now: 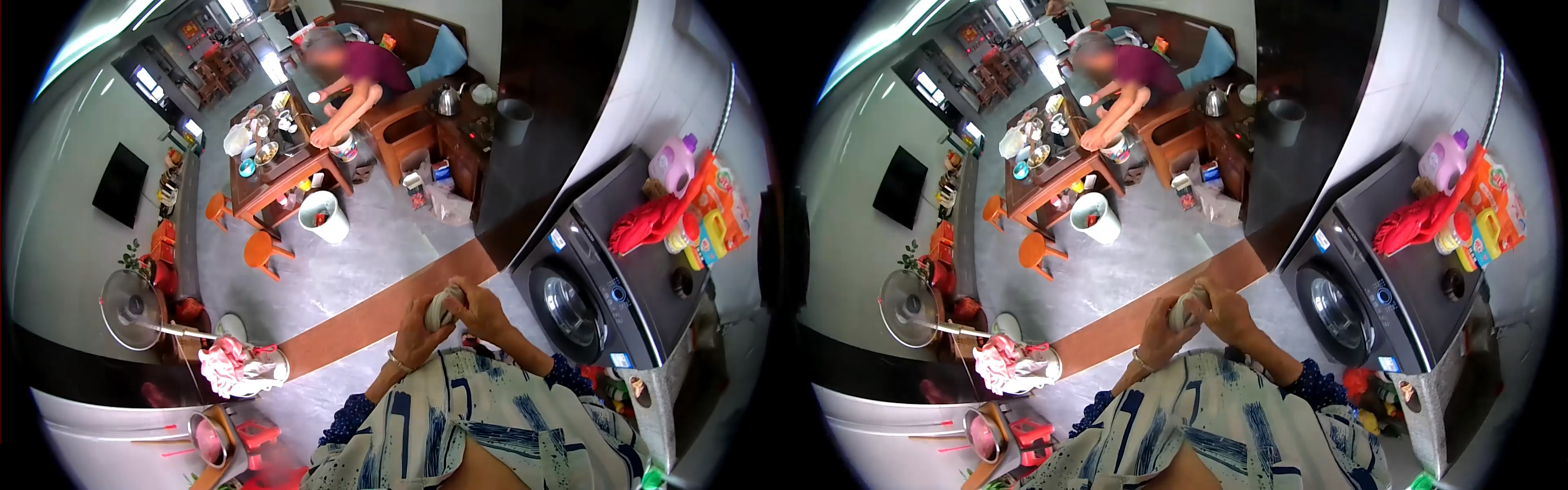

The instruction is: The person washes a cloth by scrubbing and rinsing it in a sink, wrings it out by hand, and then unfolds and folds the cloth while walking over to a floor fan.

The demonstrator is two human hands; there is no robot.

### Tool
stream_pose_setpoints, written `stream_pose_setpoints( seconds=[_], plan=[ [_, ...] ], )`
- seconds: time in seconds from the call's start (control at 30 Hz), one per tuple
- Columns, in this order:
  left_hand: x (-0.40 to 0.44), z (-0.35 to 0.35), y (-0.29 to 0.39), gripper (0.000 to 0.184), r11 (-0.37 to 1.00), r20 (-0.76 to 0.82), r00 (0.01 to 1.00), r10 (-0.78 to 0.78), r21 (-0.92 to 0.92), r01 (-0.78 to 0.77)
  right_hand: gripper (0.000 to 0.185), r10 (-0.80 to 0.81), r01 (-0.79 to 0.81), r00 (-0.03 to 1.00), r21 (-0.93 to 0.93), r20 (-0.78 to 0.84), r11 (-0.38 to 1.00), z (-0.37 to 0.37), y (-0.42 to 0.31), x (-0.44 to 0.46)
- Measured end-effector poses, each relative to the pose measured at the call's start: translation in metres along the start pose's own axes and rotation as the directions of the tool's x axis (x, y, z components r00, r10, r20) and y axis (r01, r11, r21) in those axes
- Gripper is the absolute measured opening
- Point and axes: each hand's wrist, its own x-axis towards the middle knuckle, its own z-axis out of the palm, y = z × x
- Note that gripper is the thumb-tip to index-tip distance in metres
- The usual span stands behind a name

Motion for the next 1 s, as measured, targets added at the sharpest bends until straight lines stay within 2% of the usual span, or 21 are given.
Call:
stream_pose_setpoints(
  seconds=[0.07,0.13,0.2,0.23,0.3,0.33,0.4,0.43,0.47,0.5,0.6,0.67,0.7,0.77,0.83,0.9,1.0],
  plan=[
    [-0.003,-0.001,0.005,0.047,1.000,-0.003,1.000,-0.014,-0.007,0.014,0.041,0.063,-0.065,0.998,0.052,0.027,0.997,0.001,0.006,0.001],
    [-0.001,0.000,0.001,0.045,0.999,-0.019,0.999,-0.033,-0.017,0.032,0.045,0.015,-0.017,1.000,0.112,0.021,0.994,0.005,0.016,0.002],
    [-0.005,0.003,-0.003,0.039,0.896,0.043,0.985,-0.165,-0.411,0.167,0.045,0.081,-0.092,0.995,0.254,0.055,0.963,0.008,0.023,0.000],
    [-0.009,0.001,-0.001,0.035,0.879,0.060,0.965,-0.254,-0.403,0.257,0.044,0.137,-0.157,0.987,0.296,0.087,0.942,0.008,0.023,-0.003],
    [-0.010,0.006,-0.023,0.035,0.876,0.000,0.979,-0.204,-0.446,0.183,0.035,0.256,-0.305,0.950,0.353,0.179,0.885,0.005,0.015,-0.001],
    [-0.012,0.012,-0.035,0.035,0.860,-0.059,0.982,-0.180,-0.493,0.128,0.032,0.190,-0.234,0.970,0.366,0.151,0.901,0.006,0.016,-0.002],
    [-0.013,0.008,-0.033,0.033,0.809,-0.037,0.971,-0.235,-0.561,0.174,0.033,0.292,-0.367,0.926,0.397,0.238,0.841,0.003,0.005,-0.001],
    [-0.014,0.008,-0.039,0.034,0.789,-0.026,0.968,-0.251,-0.585,0.188,0.033,0.288,-0.365,0.927,0.391,0.242,0.845,0.005,0.005,0.001],
    [-0.016,0.007,-0.038,0.034,0.766,-0.011,0.962,-0.272,-0.608,0.209,0.038,0.232,-0.285,0.957,0.393,0.176,0.874,0.010,0.006,-0.001],
    [-0.019,0.006,-0.034,0.034,0.764,-0.015,0.962,-0.273,-0.611,0.208,0.042,0.169,-0.198,0.980,0.390,0.108,0.899,0.012,0.007,-0.002],
    [-0.014,0.002,-0.030,0.036,0.835,-0.044,0.967,-0.252,-0.515,0.194,0.040,0.142,-0.178,0.983,0.390,0.120,0.903,0.012,0.003,-0.003],
    [-0.015,0.006,-0.040,0.037,0.804,0.016,0.981,-0.191,-0.571,0.166,0.039,0.128,-0.171,0.983,0.392,0.132,0.904,0.015,0.007,-0.003],
    [-0.016,0.006,-0.040,0.037,0.778,0.051,0.973,-0.227,-0.591,0.212,0.039,0.155,-0.201,0.977,0.382,0.149,0.902,0.016,0.009,-0.005],
    [-0.016,0.001,-0.038,0.039,0.810,0.100,0.974,-0.204,-0.541,0.225,0.039,0.188,-0.238,0.968,0.369,0.166,0.899,0.019,0.017,-0.005],
    [-0.013,-0.003,-0.033,0.042,0.839,0.157,0.970,-0.187,-0.488,0.241,0.039,0.108,-0.133,0.987,0.246,0.116,0.960,0.024,0.028,-0.005],
    [-0.013,-0.006,-0.031,0.048,0.889,0.156,0.969,-0.193,-0.389,0.240,0.039,0.119,-0.144,0.986,0.233,0.116,0.962,0.025,0.027,-0.005],
    [-0.012,-0.004,-0.033,0.051,0.859,0.146,0.965,-0.216,-0.441,0.259,0.039,0.214,-0.246,0.963,0.201,0.166,0.948,0.021,0.015,-0.003]
  ],
)
